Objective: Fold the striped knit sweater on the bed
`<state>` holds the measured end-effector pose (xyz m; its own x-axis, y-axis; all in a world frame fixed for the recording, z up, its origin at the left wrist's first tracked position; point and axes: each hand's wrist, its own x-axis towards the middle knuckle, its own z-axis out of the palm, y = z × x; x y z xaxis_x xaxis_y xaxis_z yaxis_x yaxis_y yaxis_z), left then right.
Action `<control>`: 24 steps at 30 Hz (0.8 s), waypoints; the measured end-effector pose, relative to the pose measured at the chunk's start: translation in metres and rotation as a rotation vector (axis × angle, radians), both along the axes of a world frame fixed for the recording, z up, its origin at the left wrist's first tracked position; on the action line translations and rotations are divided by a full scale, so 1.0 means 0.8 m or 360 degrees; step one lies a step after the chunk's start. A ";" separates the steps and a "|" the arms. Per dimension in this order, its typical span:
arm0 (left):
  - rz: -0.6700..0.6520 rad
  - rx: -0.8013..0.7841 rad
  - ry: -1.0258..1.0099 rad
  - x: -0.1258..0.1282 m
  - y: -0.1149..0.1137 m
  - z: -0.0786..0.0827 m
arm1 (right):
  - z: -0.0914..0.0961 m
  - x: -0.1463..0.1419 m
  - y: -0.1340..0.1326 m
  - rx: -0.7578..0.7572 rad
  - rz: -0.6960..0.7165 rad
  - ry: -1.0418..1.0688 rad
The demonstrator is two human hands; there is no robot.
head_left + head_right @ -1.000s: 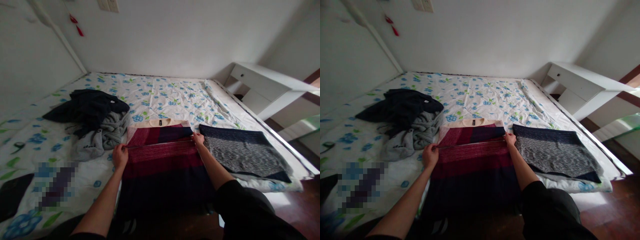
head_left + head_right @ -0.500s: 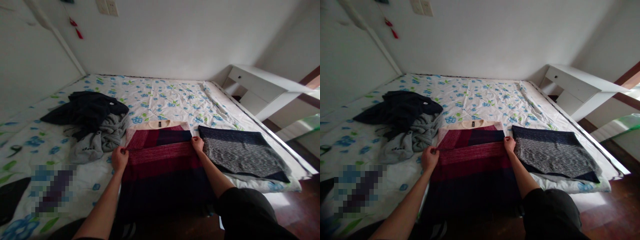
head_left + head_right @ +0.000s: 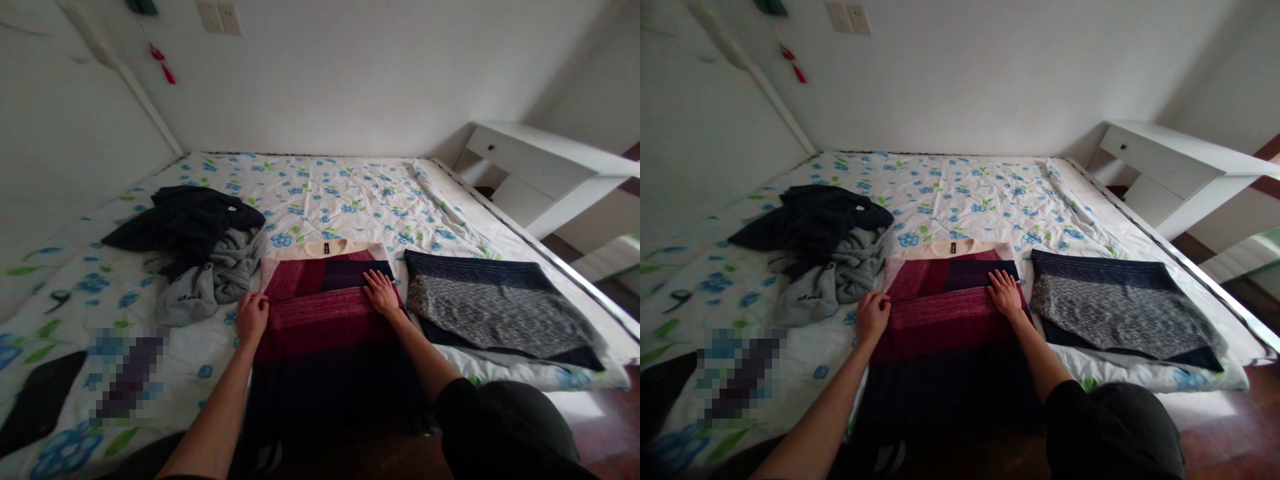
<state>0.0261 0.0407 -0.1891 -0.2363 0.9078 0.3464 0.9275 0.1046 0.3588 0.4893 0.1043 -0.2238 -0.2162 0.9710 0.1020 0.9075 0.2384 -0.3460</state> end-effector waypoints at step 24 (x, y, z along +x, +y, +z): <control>-0.0669 -0.0378 0.0108 0.266 0.086 -0.017 | -0.023 0.012 -0.001 0.0088 -0.0093 -0.0067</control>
